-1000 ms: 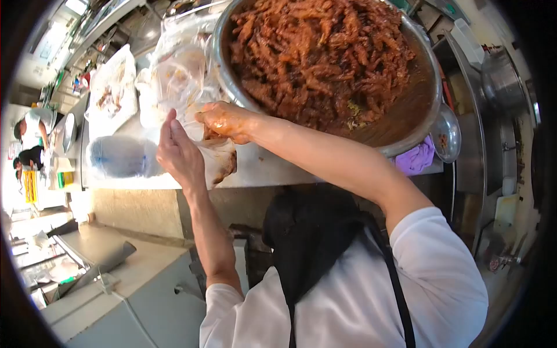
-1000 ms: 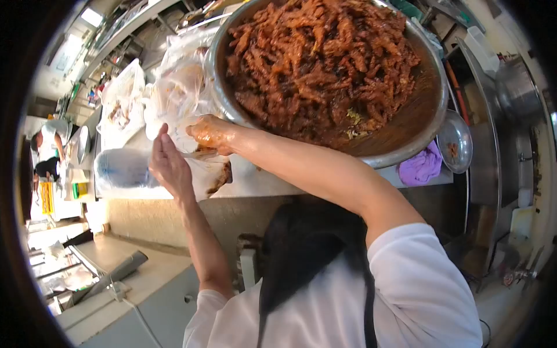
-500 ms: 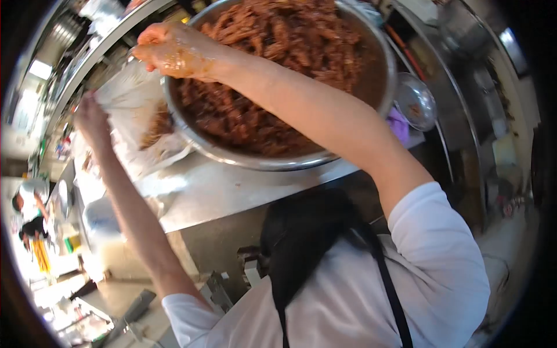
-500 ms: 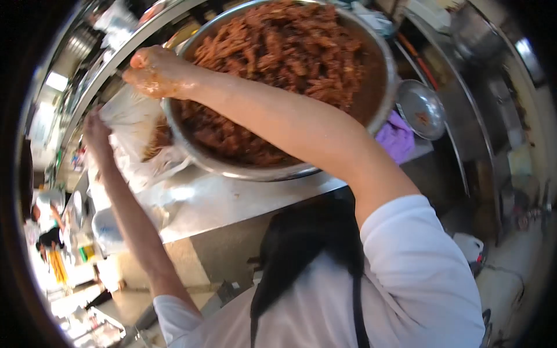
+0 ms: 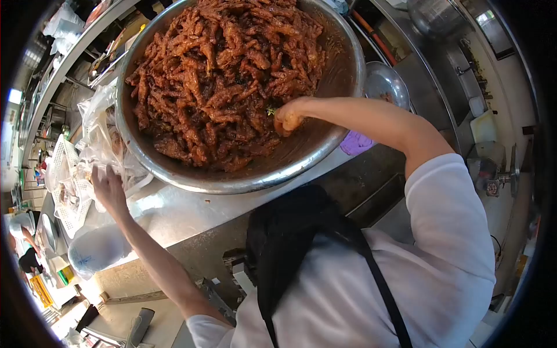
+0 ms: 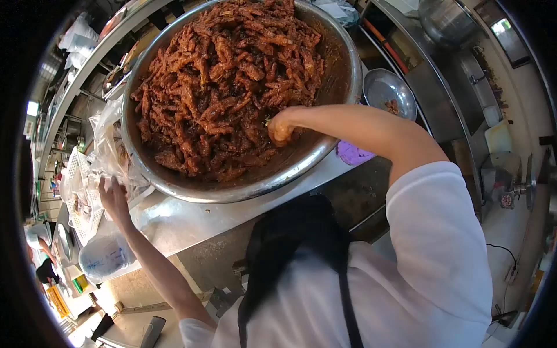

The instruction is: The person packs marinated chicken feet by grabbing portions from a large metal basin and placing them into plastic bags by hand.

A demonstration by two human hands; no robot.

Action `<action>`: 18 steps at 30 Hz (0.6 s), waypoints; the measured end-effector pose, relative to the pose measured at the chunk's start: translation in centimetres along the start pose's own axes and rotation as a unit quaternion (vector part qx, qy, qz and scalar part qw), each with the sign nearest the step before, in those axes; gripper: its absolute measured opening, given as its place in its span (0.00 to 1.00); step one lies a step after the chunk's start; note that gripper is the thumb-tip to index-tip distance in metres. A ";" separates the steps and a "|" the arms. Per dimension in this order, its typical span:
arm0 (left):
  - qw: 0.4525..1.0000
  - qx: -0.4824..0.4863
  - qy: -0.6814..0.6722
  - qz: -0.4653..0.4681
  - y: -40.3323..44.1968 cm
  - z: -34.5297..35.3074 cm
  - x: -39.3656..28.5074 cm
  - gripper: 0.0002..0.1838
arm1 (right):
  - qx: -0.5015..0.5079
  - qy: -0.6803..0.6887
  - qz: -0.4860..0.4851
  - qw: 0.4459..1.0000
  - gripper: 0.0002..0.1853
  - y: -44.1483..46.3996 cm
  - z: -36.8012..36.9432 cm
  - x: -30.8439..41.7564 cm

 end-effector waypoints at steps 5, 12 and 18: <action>0.996 -0.062 -0.052 -0.036 -4.6 -4.8 -2.4 0.27 | -0.270 0.260 0.128 0.918 0.31 1.5 -1.9 5.2; 0.916 -0.385 -0.084 0.078 -5.5 -15.5 -2.6 0.23 | -0.234 0.251 0.125 0.931 0.16 0.0 -0.7 3.2; 0.932 -0.306 0.191 0.023 -1.1 -22.4 9.7 0.28 | -0.245 0.558 -0.012 0.793 0.16 -8.2 -2.4 -1.6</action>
Point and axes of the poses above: each hand's wrist, its own y-axis towards the middle knuckle, its own z-axis out of the palm, x = y × z, the point moved 1 cm from there along y, towards the middle knuckle, and after that the axes turned 13 degrees about -z, right-handed, at the moved point
